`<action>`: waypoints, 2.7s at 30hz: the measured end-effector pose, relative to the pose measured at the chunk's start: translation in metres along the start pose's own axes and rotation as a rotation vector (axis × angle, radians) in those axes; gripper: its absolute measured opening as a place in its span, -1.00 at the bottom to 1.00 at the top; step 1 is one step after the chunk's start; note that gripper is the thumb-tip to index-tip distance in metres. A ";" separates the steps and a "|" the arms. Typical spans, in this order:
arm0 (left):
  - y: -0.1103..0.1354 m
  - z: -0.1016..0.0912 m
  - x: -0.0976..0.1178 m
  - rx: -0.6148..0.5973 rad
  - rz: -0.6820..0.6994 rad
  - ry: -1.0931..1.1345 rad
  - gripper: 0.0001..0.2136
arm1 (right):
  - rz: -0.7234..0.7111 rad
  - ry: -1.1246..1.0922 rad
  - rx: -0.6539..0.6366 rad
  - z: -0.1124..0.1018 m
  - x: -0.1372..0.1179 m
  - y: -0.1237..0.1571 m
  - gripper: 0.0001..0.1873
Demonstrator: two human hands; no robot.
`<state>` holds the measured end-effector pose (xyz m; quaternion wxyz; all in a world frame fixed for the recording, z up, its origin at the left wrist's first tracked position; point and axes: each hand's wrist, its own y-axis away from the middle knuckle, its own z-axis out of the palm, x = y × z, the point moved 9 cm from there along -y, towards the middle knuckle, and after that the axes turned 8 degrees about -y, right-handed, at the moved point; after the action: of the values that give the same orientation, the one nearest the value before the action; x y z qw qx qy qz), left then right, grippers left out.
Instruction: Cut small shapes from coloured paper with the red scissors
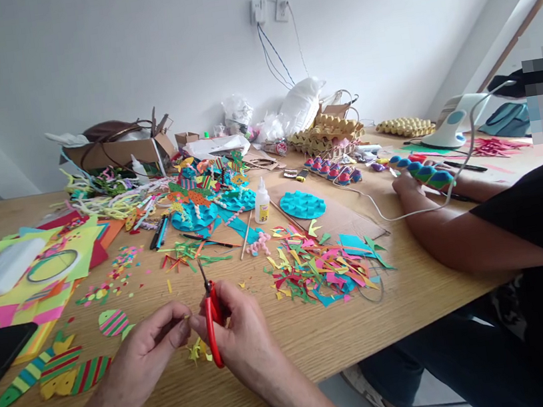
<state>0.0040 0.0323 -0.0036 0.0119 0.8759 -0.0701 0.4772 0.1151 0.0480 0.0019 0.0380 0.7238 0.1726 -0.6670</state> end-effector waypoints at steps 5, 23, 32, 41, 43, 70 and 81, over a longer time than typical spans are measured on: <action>0.004 -0.010 -0.002 0.031 -0.033 0.166 -0.84 | -0.008 0.248 -0.118 0.003 0.000 0.014 -0.72; 0.005 -0.008 0.003 -0.004 0.001 0.196 -0.82 | -0.048 0.415 -0.126 0.010 0.008 0.018 -0.58; 0.005 -0.007 0.005 -0.037 0.004 0.164 -0.82 | -0.074 0.431 -0.115 0.009 0.006 0.019 -0.55; 0.005 -0.008 -0.002 -0.036 -0.011 0.155 -0.84 | -0.048 0.428 -0.146 0.008 0.007 0.020 -0.55; 0.006 -0.009 -0.004 -0.040 -0.018 0.146 -0.84 | -0.036 0.430 -0.155 0.007 0.008 0.021 -0.54; 0.005 -0.023 -0.003 -0.076 0.025 -0.015 -0.82 | -0.052 0.538 -0.229 0.005 0.010 0.021 -0.54; -0.019 -0.095 -0.035 0.035 -0.040 -0.452 -0.82 | 0.185 0.939 -0.306 -0.010 0.029 0.025 -0.77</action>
<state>-0.0916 0.0630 0.0195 -0.0098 0.9619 -0.0451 0.2694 0.1336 0.0330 -0.0300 0.1209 0.9441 0.2022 -0.2305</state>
